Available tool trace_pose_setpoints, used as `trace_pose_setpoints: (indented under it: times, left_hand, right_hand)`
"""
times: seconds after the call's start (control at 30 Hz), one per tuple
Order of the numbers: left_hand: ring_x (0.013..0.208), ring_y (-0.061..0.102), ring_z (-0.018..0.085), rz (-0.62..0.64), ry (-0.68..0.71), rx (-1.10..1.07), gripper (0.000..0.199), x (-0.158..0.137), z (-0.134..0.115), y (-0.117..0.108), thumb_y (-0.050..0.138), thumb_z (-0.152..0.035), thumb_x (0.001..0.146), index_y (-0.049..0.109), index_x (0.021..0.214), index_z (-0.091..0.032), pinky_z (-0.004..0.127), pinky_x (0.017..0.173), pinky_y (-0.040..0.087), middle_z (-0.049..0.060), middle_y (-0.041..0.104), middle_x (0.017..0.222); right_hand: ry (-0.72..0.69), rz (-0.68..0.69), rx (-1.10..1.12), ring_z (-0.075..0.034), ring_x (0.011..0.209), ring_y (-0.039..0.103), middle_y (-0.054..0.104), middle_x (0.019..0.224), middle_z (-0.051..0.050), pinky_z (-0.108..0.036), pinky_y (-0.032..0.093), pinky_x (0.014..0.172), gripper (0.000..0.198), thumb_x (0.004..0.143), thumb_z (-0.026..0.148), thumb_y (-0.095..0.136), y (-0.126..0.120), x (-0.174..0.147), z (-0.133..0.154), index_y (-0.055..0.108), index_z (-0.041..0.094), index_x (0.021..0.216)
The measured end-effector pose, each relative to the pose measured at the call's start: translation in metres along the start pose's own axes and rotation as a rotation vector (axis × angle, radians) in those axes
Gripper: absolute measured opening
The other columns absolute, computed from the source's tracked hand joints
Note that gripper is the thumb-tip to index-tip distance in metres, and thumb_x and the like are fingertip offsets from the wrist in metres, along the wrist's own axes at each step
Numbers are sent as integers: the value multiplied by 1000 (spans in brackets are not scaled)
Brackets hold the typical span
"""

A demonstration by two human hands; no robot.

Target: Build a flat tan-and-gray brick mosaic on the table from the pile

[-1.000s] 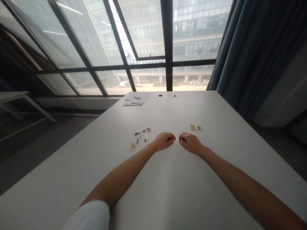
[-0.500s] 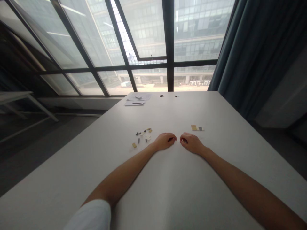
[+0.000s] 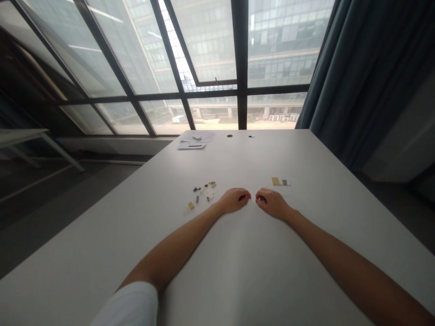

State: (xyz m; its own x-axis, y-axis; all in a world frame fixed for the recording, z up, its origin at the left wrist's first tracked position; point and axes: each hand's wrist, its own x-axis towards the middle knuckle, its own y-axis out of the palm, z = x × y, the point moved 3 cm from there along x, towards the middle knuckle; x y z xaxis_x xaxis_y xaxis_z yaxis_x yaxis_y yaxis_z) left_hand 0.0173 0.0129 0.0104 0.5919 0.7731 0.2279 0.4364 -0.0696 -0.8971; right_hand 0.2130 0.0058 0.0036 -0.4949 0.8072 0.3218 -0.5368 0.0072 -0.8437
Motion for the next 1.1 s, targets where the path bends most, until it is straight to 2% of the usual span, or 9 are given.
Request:
trace_pose_setpoints:
  times: [1.1]
  left_hand:
    - [90,66,17,29,-20,18,27,0,-6,-4,51,-23,89,73,104,-23,25,85,48,3,75,101]
  right_hand:
    - [-15,-3,-10,-14,75,54,61,82,0,-25,36,70,7,88,22,59,2,0,-3,65,20,86]
